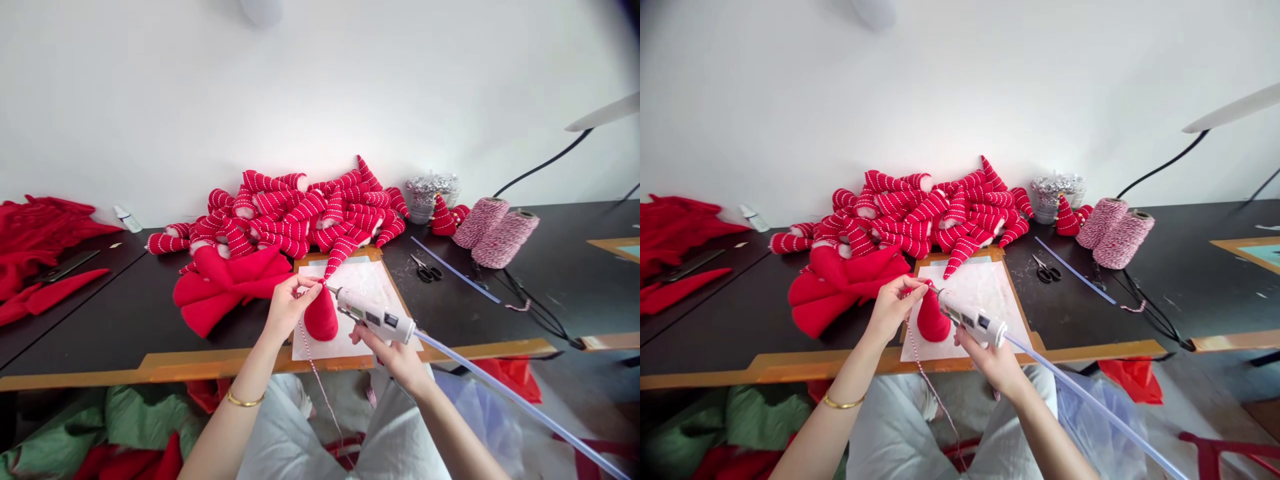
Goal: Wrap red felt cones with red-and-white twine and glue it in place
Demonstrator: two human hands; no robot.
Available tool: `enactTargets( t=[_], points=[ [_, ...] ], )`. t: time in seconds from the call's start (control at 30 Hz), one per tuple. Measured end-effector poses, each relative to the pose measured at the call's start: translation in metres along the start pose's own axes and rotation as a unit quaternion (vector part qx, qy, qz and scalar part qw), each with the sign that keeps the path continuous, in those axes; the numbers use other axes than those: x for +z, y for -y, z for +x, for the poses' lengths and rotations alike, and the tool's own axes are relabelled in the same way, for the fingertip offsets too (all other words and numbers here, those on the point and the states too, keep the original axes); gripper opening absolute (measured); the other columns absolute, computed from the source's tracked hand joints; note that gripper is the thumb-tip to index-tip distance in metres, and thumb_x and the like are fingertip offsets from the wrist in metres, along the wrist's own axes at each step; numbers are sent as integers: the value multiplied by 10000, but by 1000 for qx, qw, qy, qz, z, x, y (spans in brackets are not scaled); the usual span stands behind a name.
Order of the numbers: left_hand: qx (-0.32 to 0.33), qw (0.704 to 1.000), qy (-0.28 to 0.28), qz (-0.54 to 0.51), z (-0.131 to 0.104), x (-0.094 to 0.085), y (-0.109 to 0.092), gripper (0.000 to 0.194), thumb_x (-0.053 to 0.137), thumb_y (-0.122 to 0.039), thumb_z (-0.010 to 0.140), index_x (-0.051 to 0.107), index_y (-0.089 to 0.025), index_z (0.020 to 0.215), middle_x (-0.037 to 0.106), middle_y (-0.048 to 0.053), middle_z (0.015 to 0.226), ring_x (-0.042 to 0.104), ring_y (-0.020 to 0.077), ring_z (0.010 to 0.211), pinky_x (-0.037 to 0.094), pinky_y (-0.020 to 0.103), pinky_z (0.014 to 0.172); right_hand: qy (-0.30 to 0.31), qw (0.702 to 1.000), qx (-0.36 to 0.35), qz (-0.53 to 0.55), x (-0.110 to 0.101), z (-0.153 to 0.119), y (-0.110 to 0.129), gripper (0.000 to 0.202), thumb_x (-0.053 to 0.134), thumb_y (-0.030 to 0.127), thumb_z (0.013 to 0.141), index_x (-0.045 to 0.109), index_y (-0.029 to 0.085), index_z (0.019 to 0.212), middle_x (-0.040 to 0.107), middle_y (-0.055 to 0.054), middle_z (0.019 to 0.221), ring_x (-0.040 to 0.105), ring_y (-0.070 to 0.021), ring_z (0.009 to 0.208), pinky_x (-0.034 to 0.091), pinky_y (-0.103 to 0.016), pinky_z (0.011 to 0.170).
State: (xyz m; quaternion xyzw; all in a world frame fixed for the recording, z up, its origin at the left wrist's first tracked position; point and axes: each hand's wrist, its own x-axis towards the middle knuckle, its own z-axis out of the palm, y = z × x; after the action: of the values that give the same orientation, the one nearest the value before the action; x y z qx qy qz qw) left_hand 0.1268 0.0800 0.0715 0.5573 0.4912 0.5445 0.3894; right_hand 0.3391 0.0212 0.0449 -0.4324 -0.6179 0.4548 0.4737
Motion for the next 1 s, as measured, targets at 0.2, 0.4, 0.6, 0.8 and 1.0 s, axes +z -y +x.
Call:
enactTargets(
  t=[0.2,0.4,0.6,0.8,1.0],
  points=[
    [-6,1000,3,-15,1,0,2,242,771,-415,747,670,-197,726,775,108,1009,716,204,782,546,302,646,13,1000,-7,5,4,8,4,364,600,515,887,654,183,746,692,-65,768,657,-210,730,530,-303,699],
    [-8,1000,1,-22,2,2,4,244,759,-407,749,640,-196,716,773,98,982,710,185,747,538,291,633,5,1000,-6,7,7,8,0,386,595,536,889,651,180,752,687,-68,767,649,-203,710,529,-295,662],
    [-5,1000,-15,-4,2,3,7,292,755,-473,741,634,-208,734,756,65,800,700,191,698,533,286,597,-2,1000,-5,7,6,8,-7,364,596,521,892,661,187,763,694,-66,777,675,-223,770,543,-321,750],
    [-4,1000,-14,-4,2,3,7,305,748,-498,739,632,-215,735,707,30,673,673,175,629,516,275,566,-11,1000,-6,11,8,10,-10,359,601,527,887,656,193,765,688,-59,775,669,-218,757,542,-317,740],
    [-3,1000,-16,-1,2,3,7,319,742,-506,738,622,-210,733,727,40,733,667,165,629,503,264,557,-1,1000,-13,11,8,10,-4,354,602,514,890,656,187,762,686,-61,774,672,-219,766,542,-318,744]
  ],
)
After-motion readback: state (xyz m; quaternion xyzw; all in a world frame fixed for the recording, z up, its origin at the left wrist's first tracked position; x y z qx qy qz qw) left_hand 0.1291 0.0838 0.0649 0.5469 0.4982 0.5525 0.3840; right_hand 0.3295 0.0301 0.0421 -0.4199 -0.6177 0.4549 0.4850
